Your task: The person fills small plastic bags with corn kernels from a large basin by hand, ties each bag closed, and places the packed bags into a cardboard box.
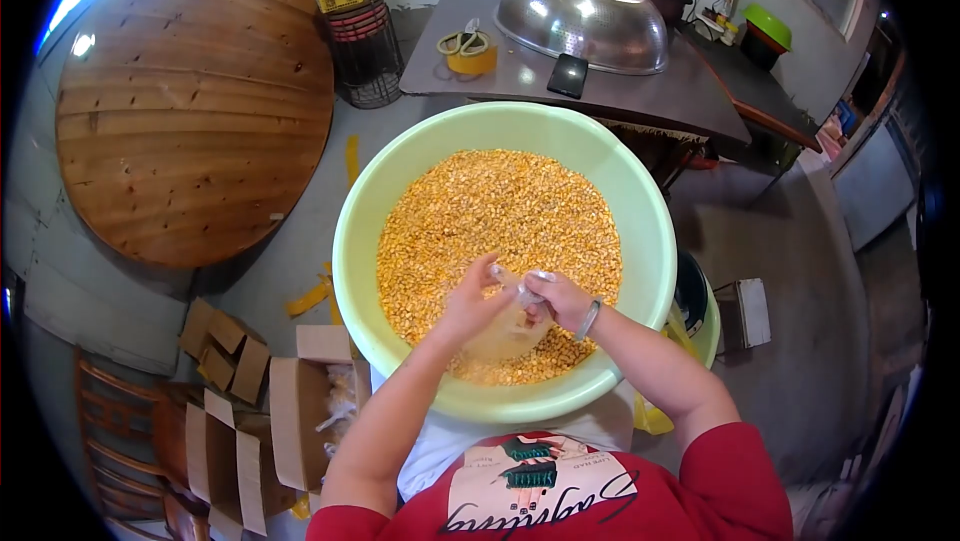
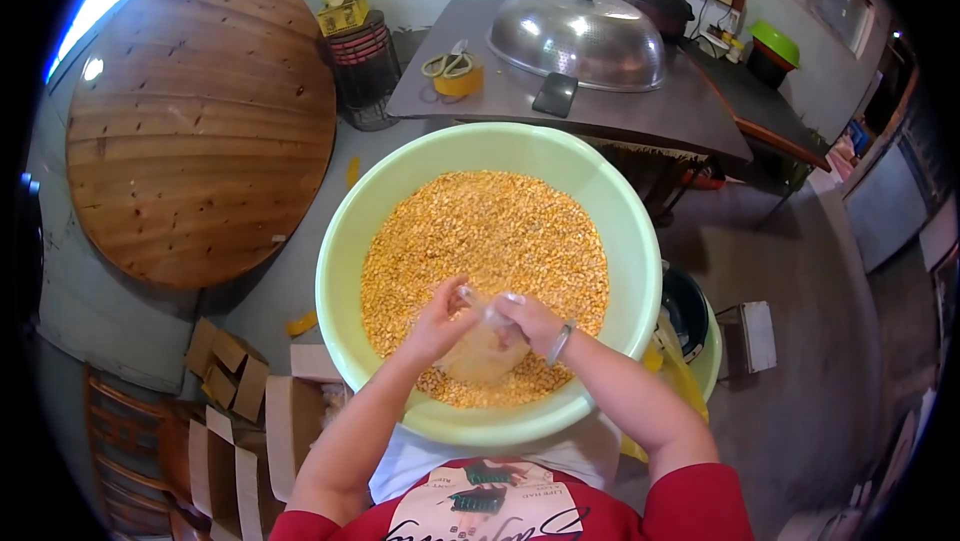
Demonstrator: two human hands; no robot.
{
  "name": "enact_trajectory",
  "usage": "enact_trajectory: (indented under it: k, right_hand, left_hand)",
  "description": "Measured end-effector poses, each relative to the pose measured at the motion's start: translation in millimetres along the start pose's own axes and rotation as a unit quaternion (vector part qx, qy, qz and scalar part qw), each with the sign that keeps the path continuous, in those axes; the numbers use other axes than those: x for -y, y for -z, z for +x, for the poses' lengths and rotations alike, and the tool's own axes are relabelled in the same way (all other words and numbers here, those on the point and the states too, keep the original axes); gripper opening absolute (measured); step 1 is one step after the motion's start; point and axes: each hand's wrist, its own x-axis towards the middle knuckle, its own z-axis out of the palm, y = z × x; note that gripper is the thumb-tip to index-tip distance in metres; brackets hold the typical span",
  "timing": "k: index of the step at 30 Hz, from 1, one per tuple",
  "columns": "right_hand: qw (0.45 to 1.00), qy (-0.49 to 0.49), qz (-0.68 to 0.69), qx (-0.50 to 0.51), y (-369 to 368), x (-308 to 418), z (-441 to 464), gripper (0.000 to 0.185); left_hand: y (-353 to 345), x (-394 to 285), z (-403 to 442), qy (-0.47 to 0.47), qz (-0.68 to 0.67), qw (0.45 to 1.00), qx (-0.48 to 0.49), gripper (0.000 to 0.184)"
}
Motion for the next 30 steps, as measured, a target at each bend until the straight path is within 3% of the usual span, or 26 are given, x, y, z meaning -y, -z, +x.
enact_trajectory:
  k: [3, 6, 8, 10, 13, 16, 18, 19, 22, 28, 30]
  right_hand:
    - [0.999, 0.018, -0.027, 0.002, -22, 17, -13, 0.027]
    - [0.972, 0.05, -0.227, 0.033, -24, 18, -14, 0.029]
    - [0.97, 0.036, -0.238, -0.034, -30, 12, -10, 0.03]
    - [0.976, 0.017, -0.2, -0.088, -27, 6, -6, 0.03]
    - [0.985, 0.0, -0.113, -0.132, -11, -4, 2, 0.029]
    - [0.987, -0.017, -0.117, -0.112, -22, 12, -5, 0.029]
    - [0.997, 0.013, -0.06, -0.053, -20, 11, -6, 0.028]
    - [0.999, 0.028, -0.031, -0.024, -18, 11, -7, 0.027]
    - [0.999, 0.008, 0.012, 0.043, -16, 15, -12, 0.023]
    - [0.987, 0.042, -0.142, 0.066, -7, 6, -7, 0.022]
    - [0.935, 0.123, -0.331, 0.037, 0, -4, -1, 0.014]
  left_hand:
    - [-11, 9, 1, -0.026, 0.002, 0.995, 0.098, 0.03]
    - [-14, 5, -2, -0.017, 0.069, 0.988, 0.138, 0.036]
    - [-17, 4, -5, -0.012, 0.199, 0.971, 0.134, 0.039]
    - [-24, 10, -3, -0.023, 0.372, 0.92, 0.121, 0.044]
    - [-29, -13, -10, 0.036, 0.405, 0.903, 0.139, 0.033]
    - [-28, -6, -9, 0.043, 0.247, 0.965, 0.074, 0.035]
    - [-25, 24, 2, 0.094, -0.038, 0.99, 0.097, 0.035]
    - [-22, 27, 5, 0.116, -0.18, 0.971, 0.105, 0.036]
    - [-6, 13, 9, 0.255, -0.317, 0.906, 0.114, 0.035]
    - [4, 33, 16, 0.284, -0.431, 0.846, 0.13, 0.031]
    - [2, 29, 18, 0.331, -0.417, 0.84, 0.104, 0.03]
